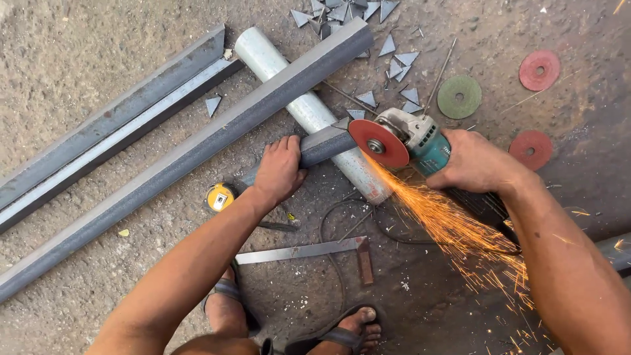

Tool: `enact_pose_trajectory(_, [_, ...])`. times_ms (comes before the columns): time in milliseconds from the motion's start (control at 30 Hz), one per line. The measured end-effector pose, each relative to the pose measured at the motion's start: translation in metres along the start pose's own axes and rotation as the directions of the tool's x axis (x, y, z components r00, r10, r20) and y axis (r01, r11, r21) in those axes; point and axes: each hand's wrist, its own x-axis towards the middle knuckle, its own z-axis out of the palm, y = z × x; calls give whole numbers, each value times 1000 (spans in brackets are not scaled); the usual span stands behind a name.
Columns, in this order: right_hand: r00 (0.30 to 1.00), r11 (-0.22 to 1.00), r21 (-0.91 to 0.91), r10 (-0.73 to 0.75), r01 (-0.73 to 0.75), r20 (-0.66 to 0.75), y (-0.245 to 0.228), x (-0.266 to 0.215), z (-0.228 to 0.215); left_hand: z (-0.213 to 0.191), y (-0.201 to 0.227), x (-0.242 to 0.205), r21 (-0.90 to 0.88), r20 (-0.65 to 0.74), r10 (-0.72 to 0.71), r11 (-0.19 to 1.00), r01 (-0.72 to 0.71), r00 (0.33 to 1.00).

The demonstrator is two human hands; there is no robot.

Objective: Measuring, marking, and cutting metal strips using an angle grinder.

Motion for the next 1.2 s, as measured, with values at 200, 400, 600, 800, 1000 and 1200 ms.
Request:
enact_pose_trajectory(200, [1000, 1000, 6, -14, 14, 3, 9, 5, 5, -4, 3, -2, 31, -8, -4, 1000, 4, 1000])
enact_pose_trajectory(400, [1000, 999, -30, 15, -15, -6, 1, -3, 1, -3, 3, -2, 53, -38, 4, 999, -2, 999])
enact_pose_trajectory(600, [1000, 999, -34, -28, 27, -11, 14, 5, 6, -2, 1, -1, 53, -27, 4, 999, -2, 1000])
enact_pose_trajectory(800, [1000, 997, -79, -4, 3, -16, 1, -6, 2, 4, -3, -1, 57, -57, 20, 998, -17, 998])
enact_pose_trajectory(1000, [998, 995, 91, -40, 44, -49, 19, 3, 9, 0, -2, -2, 112, -67, 31, 993, -24, 997])
enact_pose_trajectory(1200, [998, 994, 97, -43, 47, -38, 21, -4, 9, -3, -1, -3, 105, -64, 24, 994, -17, 998])
